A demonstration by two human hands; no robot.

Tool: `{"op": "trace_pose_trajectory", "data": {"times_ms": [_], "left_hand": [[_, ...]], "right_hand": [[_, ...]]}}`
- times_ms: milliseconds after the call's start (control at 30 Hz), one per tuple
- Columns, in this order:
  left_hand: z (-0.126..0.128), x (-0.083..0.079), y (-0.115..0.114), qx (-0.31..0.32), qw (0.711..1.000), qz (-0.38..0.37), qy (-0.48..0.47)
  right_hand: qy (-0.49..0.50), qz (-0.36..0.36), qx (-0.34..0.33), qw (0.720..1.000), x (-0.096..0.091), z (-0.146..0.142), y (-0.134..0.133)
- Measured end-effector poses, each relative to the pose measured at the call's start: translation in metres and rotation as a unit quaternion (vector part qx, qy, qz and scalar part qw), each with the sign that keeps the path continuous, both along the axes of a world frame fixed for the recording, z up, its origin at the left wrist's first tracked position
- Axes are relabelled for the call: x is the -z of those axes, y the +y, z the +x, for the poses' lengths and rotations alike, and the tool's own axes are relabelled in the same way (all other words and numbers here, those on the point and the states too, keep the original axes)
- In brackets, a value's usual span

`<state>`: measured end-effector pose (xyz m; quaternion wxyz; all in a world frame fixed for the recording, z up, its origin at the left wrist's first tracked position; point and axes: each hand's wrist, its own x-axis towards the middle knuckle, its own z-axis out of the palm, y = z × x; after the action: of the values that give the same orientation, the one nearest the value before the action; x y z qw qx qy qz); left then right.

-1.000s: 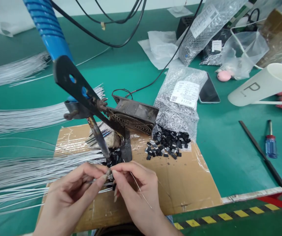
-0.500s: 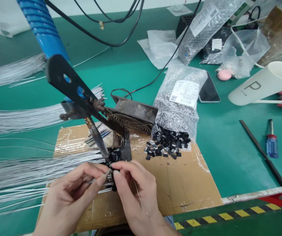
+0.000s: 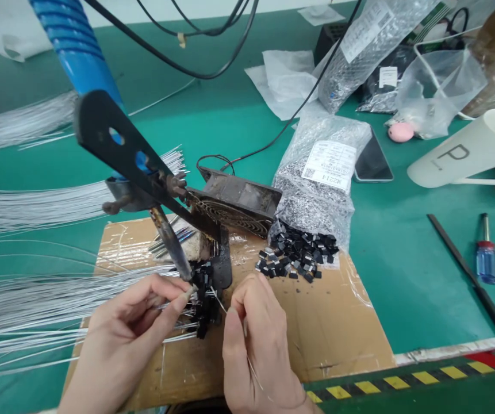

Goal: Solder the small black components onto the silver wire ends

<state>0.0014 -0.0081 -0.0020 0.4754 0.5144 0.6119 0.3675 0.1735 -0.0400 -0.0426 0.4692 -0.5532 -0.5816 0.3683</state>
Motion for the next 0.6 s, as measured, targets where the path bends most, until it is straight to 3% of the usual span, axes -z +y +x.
{"op": "trace_pose_trajectory", "data": {"times_ms": [300, 433, 600], "left_hand": [[0.001, -0.002, 0.004, -0.016, 1.000, -0.005, -0.021], [0.001, 0.000, 0.005, -0.023, 0.999, -0.004, -0.025], [0.001, -0.002, 0.008, -0.020, 0.999, 0.001, -0.034]], "right_hand": [[0.129, -0.041, -0.013, 0.991, -0.006, -0.007, 0.003], [0.151, -0.082, 0.006, 0.985, -0.010, -0.010, 0.003], [0.151, -0.079, 0.018, 0.985, -0.013, -0.011, 0.006]]}}
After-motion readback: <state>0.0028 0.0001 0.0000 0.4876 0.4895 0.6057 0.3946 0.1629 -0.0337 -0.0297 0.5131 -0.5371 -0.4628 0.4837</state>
